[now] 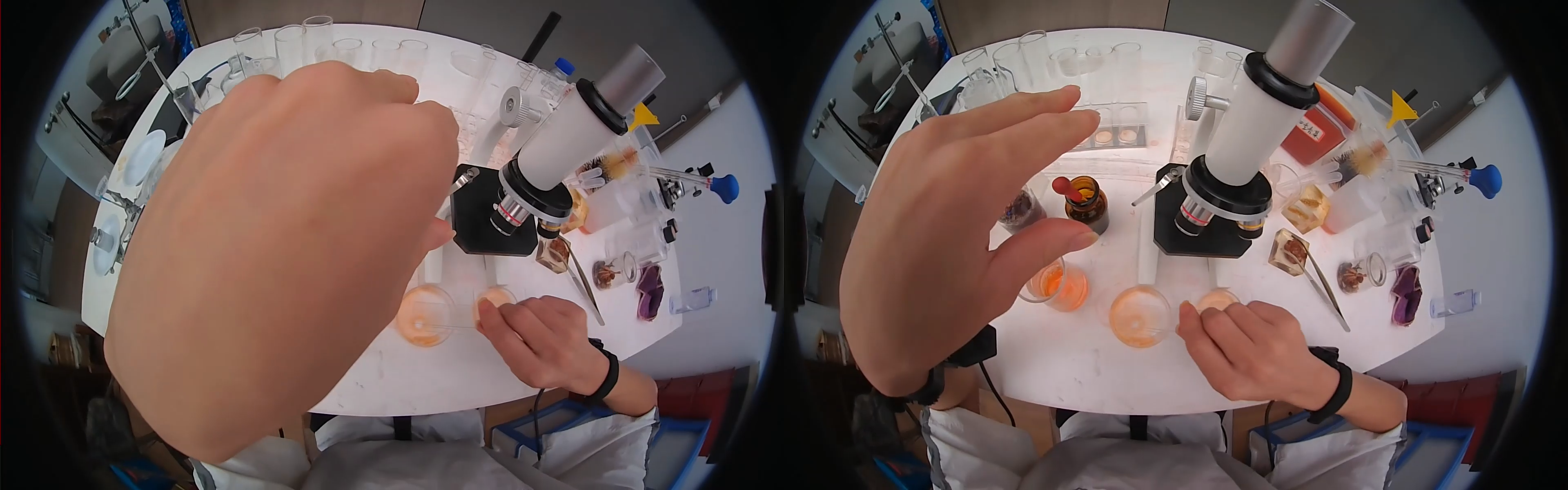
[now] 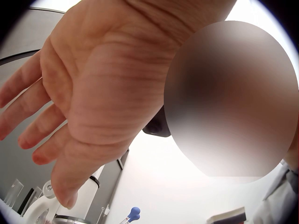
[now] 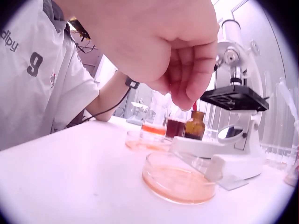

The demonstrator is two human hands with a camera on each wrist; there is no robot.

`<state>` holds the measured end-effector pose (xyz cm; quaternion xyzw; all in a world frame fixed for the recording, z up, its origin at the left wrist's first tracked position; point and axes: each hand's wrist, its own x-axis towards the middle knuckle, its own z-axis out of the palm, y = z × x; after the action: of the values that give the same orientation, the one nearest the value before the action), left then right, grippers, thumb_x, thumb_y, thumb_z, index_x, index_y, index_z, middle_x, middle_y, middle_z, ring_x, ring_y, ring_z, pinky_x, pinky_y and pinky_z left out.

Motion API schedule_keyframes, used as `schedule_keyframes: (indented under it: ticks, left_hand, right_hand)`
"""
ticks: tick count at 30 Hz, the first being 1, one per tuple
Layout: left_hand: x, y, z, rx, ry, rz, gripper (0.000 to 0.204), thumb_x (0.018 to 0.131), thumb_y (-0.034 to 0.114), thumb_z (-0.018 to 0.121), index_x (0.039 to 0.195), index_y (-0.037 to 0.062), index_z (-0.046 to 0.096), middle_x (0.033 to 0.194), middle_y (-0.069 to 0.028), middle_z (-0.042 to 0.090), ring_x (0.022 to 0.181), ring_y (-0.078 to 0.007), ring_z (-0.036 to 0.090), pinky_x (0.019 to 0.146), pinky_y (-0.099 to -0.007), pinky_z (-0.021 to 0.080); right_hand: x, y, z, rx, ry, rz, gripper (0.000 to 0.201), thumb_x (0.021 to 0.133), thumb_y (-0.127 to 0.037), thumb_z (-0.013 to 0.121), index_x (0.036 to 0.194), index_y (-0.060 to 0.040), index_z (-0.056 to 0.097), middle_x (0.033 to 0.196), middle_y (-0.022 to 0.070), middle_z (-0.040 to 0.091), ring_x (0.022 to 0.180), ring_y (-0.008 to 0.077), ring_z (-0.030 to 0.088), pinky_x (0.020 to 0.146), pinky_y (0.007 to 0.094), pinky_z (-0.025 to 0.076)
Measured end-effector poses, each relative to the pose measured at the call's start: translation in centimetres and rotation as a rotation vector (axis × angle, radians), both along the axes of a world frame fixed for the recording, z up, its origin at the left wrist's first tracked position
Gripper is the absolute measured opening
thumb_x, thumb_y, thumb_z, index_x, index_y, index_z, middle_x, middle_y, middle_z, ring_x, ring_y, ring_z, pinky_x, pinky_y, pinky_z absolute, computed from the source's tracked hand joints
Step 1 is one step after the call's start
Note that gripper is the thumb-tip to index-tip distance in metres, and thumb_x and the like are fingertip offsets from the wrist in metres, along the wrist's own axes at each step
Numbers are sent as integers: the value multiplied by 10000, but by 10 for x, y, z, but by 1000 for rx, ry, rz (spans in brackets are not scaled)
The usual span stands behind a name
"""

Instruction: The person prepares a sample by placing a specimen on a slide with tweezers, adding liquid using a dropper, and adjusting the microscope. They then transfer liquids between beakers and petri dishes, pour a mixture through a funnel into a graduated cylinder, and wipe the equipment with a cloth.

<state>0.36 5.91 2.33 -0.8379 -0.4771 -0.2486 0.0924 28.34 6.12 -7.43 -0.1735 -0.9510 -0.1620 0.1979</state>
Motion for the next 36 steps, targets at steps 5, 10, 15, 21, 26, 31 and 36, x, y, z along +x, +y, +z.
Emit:
schedule_keyframes:
  ticks: [5, 10, 15, 21, 26, 31, 36]
  left_hand:
    - [-3, 0, -3, 9, -106, -32, 479, 730, 75, 849, 1177, 4, 692, 1228, -190, 691, 878, -348, 675, 752, -405, 525]
    - [-9, -2, -8, 43, -120, -31, 444, 738, 75, 844, 1146, 2, 684, 1185, -184, 676, 851, -339, 658, 734, -400, 510]
    - [-12, 0, -11, 43, -131, -34, 410, 746, 74, 839, 1115, 0, 676, 1143, -178, 661, 824, -330, 641, 716, -395, 495]
    - [-16, -2, -14, 41, -136, -32, 371, 755, 73, 834, 1077, -2, 667, 1091, -170, 643, 792, -319, 620, 694, -390, 476]
    - [-17, -1, -14, 39, -133, -33, 339, 763, 73, 829, 1046, -4, 659, 1049, -164, 628, 765, -310, 603, 675, -385, 461]
    - [-17, -2, -14, 39, -131, -34, 309, 771, 72, 824, 1015, -6, 651, 1006, -158, 613, 738, -301, 586, 657, -380, 446]
    - [-18, -2, -14, 41, -131, -32, 282, 779, 72, 819, 984, -7, 643, 963, -152, 599, 711, -292, 568, 639, -375, 431]
  right_hand:
    - [-15, 10, -19, -68, -46, 43, 230, 742, -58, 719, 957, 20, 705, 707, -2, 493, 580, 117, 513, 480, 263, 411]
    - [-19, 10, -19, -102, -167, -6, 231, 736, -65, 691, 951, 19, 694, 719, 5, 499, 597, 128, 528, 494, 267, 420]
    - [-18, 13, -16, -130, -235, -26, 263, 733, -85, 677, 975, 18, 689, 751, 15, 511, 615, 134, 538, 502, 274, 423]
    - [-18, 12, -15, -111, -266, -56, 308, 714, -99, 674, 999, 19, 684, 786, 26, 521, 641, 136, 547, 513, 270, 429]
    - [-18, 11, -17, -95, -265, -67, 328, 709, -100, 672, 1013, 22, 677, 803, 30, 528, 653, 137, 551, 523, 266, 435]
    - [-18, 10, -16, -80, -292, -71, 334, 708, -99, 673, 1018, 26, 677, 809, 33, 535, 667, 139, 559, 532, 263, 443]
    - [-20, 9, -12, -101, -277, -64, 250, 685, -100, 676, 915, -9, 645, 770, 28, 505, 661, 151, 548, 526, 275, 433]
